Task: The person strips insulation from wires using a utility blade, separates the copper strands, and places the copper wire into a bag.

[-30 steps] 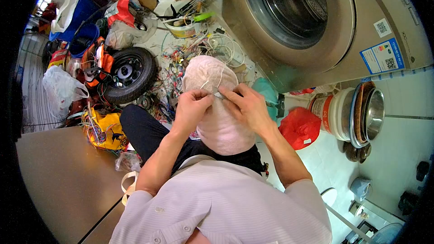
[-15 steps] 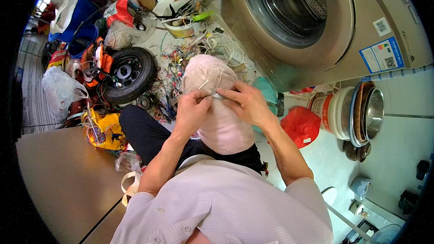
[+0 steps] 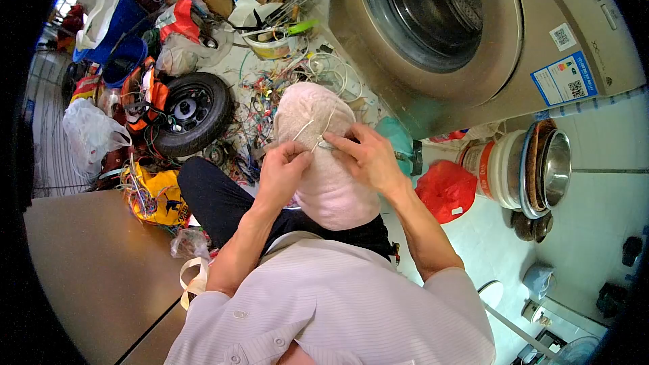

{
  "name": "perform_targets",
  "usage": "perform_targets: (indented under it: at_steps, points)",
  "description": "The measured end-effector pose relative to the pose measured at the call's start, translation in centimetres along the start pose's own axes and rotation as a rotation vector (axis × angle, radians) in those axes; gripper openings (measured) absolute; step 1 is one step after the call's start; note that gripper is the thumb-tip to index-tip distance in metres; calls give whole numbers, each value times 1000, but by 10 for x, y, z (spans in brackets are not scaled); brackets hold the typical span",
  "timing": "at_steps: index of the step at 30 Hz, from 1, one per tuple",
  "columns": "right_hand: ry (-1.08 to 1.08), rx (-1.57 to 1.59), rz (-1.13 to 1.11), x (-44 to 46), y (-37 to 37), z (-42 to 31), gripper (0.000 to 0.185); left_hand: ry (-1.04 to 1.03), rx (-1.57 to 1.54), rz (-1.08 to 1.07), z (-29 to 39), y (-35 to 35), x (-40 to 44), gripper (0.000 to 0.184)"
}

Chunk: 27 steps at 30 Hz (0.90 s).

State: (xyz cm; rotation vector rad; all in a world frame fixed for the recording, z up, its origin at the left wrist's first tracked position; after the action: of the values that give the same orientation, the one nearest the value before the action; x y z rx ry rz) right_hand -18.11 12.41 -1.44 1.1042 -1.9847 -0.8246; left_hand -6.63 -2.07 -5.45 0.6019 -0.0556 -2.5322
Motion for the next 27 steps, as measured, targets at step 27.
perform_targets:
  at_steps: [27]
  points:
    - [2, -16, 59, -2, 1, -2, 42, 307, -573, -237, -25, 13, -37, 8]
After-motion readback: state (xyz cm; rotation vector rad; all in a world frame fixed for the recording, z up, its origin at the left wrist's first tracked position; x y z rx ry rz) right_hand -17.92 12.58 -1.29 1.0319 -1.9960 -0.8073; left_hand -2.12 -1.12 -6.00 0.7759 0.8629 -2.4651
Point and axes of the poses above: each hand's wrist, its own x-axis towards the middle knuckle, its own y-axis out of the back of the hand, z = x × y, the point moved 5 cm from there along x, towards the middle knuckle, and after that the axes turned 6 degrees about y, right-handed, at the moved point
